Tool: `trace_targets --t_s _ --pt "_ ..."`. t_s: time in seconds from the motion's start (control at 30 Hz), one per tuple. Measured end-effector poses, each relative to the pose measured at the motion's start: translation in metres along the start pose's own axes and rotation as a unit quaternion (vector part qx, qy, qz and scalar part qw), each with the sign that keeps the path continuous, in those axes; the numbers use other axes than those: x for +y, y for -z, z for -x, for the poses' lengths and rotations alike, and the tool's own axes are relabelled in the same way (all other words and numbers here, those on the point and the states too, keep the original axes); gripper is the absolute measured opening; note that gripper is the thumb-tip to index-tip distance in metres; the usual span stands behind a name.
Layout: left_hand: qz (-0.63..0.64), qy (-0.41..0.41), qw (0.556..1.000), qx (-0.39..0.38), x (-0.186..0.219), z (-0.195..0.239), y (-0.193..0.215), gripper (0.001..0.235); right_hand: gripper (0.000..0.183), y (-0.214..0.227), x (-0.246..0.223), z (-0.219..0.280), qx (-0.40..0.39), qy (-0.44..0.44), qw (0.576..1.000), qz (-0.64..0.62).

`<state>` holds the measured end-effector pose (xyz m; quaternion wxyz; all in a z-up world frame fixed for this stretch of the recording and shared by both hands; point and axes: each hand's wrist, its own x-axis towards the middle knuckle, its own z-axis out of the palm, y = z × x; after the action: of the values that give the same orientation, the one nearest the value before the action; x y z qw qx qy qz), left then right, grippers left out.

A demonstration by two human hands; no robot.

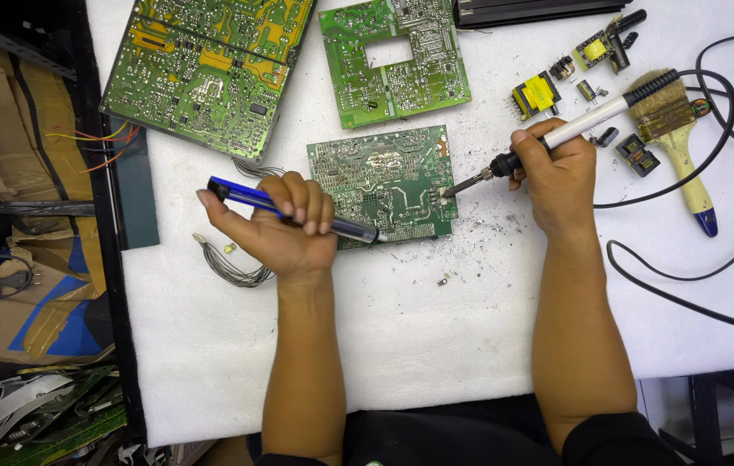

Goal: The person uses a soldering iron and a desoldering pump to remove components from a green circuit board. They repeatedly heat solder joints with the iron and use the pump to extract the molten solder, working across different areas of the board.

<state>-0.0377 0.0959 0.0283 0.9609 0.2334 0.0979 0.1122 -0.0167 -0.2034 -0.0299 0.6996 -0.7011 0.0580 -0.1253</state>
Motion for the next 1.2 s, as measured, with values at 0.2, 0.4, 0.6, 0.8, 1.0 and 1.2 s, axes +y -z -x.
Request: trace_targets --t_s 0.2,0.4,0.6,0.8,1.0,1.2 --pt "-0.009 -0.028 0.999 -0.037 0.006 -0.021 0.034 0.039 0.018 -0.001 0.003 -0.003 0.005 -0.009 1.0 -0.013" --pt "-0.035 -0.065 0.997 -0.015 0.005 -0.024 0.034 0.038 0.019 -0.002 0.008 -0.007 0.014 -0.032 0.999 -0.027" --pt "-0.006 -0.076 0.997 -0.008 0.006 -0.03 0.04 0.046 0.021 0.004 0.012 -0.008 0.026 -0.051 0.998 -0.036" --pt "-0.079 -0.095 0.992 -0.021 -0.013 -0.016 0.019 0.048 0.018 0.001 0.012 -0.007 0.021 -0.045 0.998 -0.023" --pt "-0.129 -0.09 0.986 -0.047 -0.041 0.001 0.006 0.047 0.019 0.004 0.015 -0.01 0.001 -0.035 0.999 -0.015" --pt "-0.13 -0.099 0.985 -0.048 -0.056 0.012 0.003 0.049 0.018 0.003 0.016 -0.01 -0.002 -0.028 0.999 -0.016"
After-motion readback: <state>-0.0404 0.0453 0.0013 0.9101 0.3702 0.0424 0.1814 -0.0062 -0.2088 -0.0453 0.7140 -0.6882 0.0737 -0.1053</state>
